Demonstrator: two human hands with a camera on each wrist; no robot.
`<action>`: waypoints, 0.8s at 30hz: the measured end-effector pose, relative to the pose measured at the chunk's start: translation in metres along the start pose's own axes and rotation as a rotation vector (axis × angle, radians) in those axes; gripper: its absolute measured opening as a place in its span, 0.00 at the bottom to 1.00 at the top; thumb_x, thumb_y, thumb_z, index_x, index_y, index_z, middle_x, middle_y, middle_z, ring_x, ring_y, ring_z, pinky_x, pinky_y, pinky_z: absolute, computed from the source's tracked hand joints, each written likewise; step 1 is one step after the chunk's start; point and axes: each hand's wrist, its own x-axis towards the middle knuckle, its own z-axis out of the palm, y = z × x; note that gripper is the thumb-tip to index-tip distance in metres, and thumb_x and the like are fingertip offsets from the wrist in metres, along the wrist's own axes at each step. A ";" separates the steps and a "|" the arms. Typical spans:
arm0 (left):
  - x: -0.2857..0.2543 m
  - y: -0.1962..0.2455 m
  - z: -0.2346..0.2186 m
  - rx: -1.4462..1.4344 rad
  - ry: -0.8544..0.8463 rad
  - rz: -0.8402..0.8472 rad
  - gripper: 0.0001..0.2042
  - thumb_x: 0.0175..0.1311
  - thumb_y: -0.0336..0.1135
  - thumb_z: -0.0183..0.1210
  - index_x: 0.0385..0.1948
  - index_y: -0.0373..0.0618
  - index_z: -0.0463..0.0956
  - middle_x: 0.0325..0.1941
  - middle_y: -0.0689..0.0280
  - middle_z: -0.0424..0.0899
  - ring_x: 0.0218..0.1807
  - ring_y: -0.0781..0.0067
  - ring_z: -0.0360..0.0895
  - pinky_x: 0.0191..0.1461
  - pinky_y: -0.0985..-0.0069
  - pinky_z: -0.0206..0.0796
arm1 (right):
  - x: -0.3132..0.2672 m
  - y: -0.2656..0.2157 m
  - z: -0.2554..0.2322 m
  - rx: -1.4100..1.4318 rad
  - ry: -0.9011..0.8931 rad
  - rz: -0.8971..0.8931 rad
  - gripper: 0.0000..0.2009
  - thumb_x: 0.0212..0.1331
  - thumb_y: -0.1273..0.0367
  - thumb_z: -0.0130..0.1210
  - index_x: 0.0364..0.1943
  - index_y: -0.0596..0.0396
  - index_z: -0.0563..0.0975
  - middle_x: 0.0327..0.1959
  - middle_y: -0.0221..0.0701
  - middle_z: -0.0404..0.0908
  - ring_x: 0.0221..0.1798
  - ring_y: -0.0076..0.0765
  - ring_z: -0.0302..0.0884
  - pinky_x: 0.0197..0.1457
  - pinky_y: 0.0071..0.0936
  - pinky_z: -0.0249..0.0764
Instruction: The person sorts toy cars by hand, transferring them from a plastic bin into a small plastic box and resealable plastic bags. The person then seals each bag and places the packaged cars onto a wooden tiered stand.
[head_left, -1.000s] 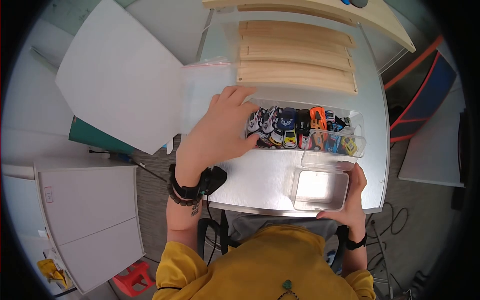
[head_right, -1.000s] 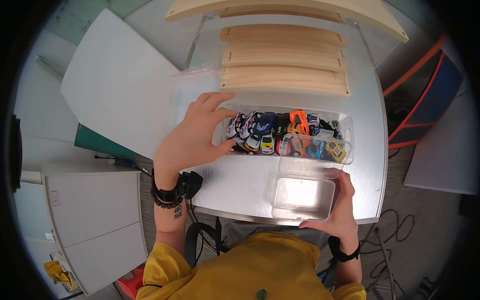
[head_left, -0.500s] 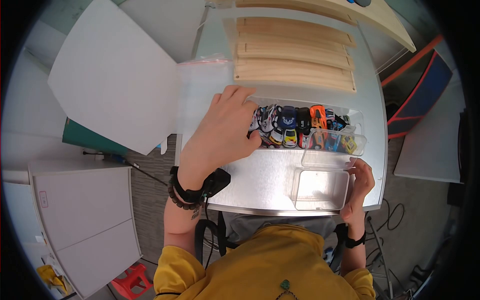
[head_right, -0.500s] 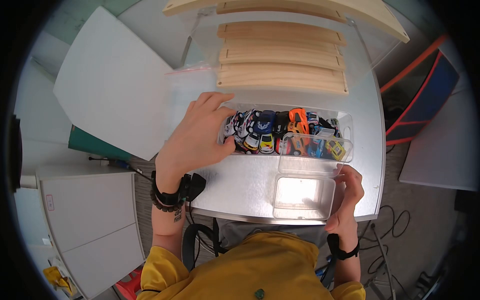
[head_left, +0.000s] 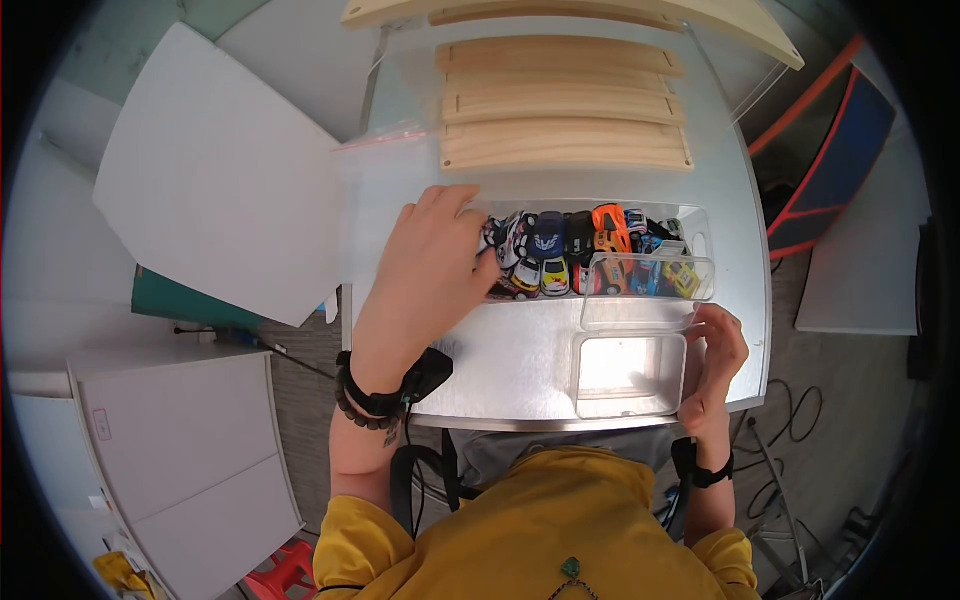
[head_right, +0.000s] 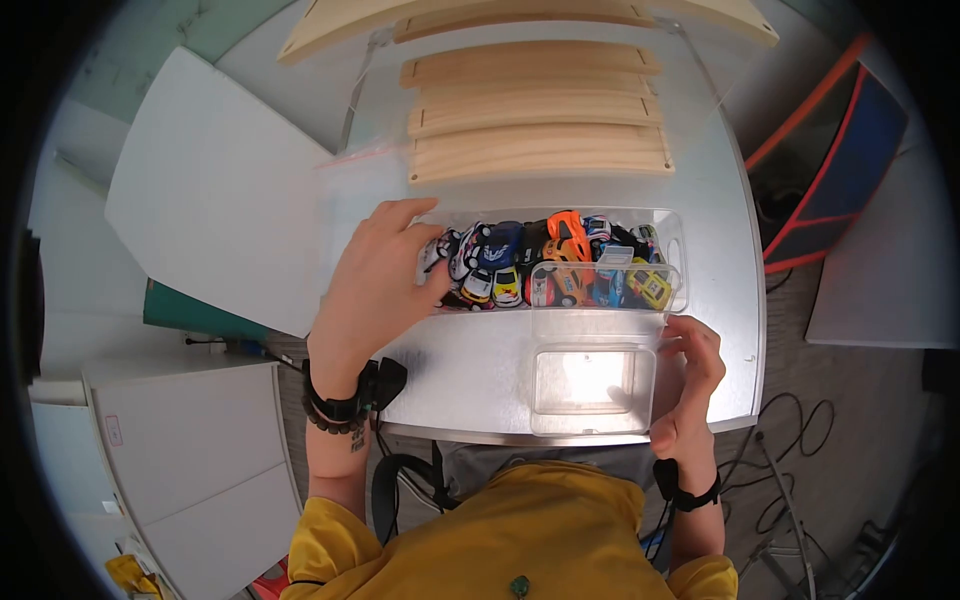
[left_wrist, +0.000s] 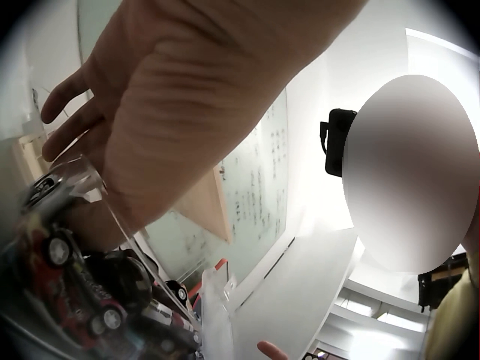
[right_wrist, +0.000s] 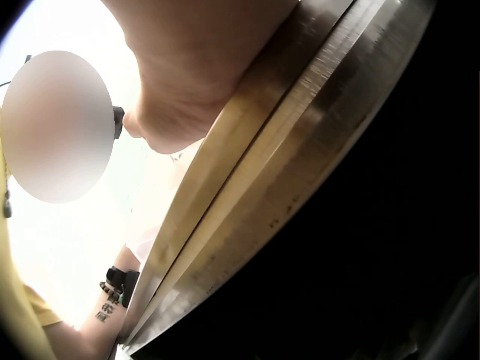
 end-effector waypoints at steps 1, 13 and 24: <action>0.000 0.001 -0.001 0.036 0.023 -0.005 0.14 0.58 0.29 0.68 0.46 0.33 0.88 0.67 0.52 0.83 0.68 0.48 0.77 0.73 0.59 0.69 | 0.000 0.000 0.000 -0.002 0.005 0.001 0.60 0.59 0.18 0.45 0.82 0.51 0.55 0.70 0.49 0.70 0.62 0.40 0.71 0.58 0.37 0.71; 0.001 0.005 -0.006 0.105 0.129 0.032 0.08 0.58 0.26 0.73 0.38 0.37 0.88 0.63 0.58 0.86 0.71 0.53 0.76 0.68 0.58 0.69 | 0.002 -0.001 -0.001 0.005 0.011 0.026 0.59 0.59 0.17 0.42 0.80 0.51 0.57 0.70 0.48 0.70 0.61 0.40 0.73 0.57 0.37 0.72; 0.002 0.020 -0.015 0.104 0.274 0.038 0.07 0.60 0.22 0.69 0.39 0.39 0.85 0.55 0.59 0.87 0.62 0.55 0.81 0.61 0.57 0.73 | 0.005 -0.004 -0.001 0.006 0.025 0.006 0.59 0.60 0.18 0.44 0.78 0.57 0.62 0.70 0.46 0.71 0.62 0.43 0.74 0.57 0.37 0.72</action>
